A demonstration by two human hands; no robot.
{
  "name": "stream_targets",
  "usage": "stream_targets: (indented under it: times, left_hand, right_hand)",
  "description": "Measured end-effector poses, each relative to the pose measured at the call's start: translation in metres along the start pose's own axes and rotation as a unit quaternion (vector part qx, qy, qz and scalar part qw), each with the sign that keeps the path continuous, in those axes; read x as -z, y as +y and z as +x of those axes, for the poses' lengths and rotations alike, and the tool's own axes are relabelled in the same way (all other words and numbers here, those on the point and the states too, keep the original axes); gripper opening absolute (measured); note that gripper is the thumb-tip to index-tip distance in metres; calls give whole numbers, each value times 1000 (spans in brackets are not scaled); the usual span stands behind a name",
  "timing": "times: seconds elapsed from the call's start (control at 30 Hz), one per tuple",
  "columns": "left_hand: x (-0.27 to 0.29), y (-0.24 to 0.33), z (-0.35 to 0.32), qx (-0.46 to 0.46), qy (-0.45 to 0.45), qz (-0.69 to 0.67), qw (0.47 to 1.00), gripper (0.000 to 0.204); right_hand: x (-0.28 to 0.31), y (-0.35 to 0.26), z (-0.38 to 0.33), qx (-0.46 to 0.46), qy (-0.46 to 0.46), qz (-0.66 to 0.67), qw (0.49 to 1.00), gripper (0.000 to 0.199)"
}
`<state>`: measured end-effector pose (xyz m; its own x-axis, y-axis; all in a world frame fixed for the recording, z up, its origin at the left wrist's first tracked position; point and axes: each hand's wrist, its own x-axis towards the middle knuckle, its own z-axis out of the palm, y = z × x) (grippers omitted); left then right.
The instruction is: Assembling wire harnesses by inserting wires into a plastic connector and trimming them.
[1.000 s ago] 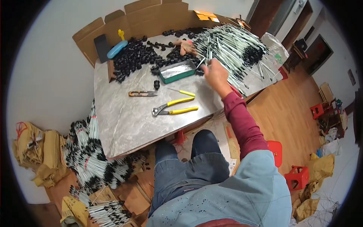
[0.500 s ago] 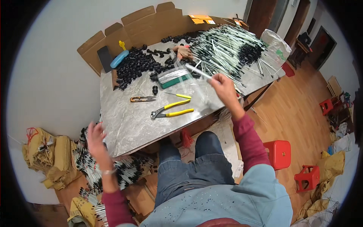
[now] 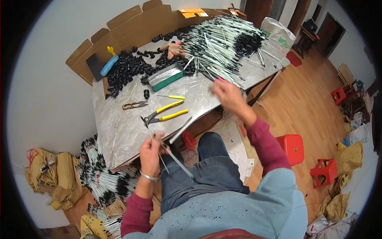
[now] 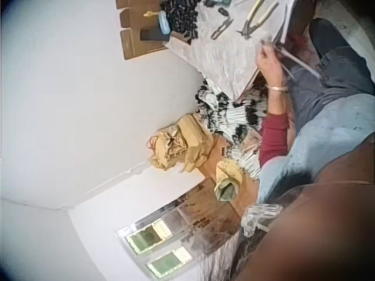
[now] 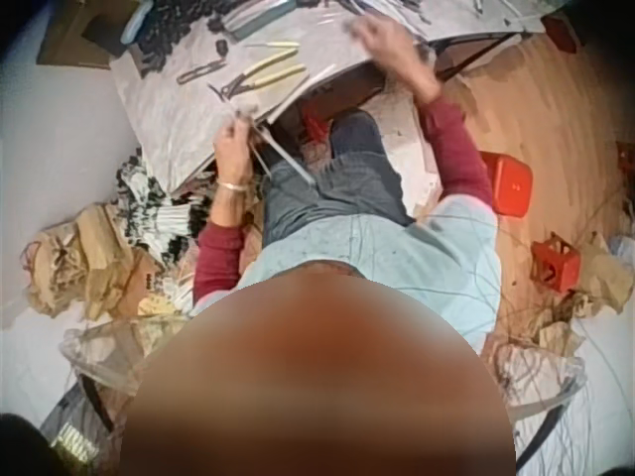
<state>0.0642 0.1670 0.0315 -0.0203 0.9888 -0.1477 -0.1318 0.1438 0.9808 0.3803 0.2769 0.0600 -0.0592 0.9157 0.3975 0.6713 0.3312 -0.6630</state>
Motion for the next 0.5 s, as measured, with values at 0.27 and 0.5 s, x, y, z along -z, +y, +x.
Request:
stream_targets:
  times: [0.27,0.5]
  left_hand:
    - [32,-30,-57,93,16,-62,994,21]
    - [52,-45,-58,62,125,-157,978,28]
  right_hand:
    - [1,95,134,-64,83,-389,915,25]
    - [-15,48,80,-127,64,54,988,24]
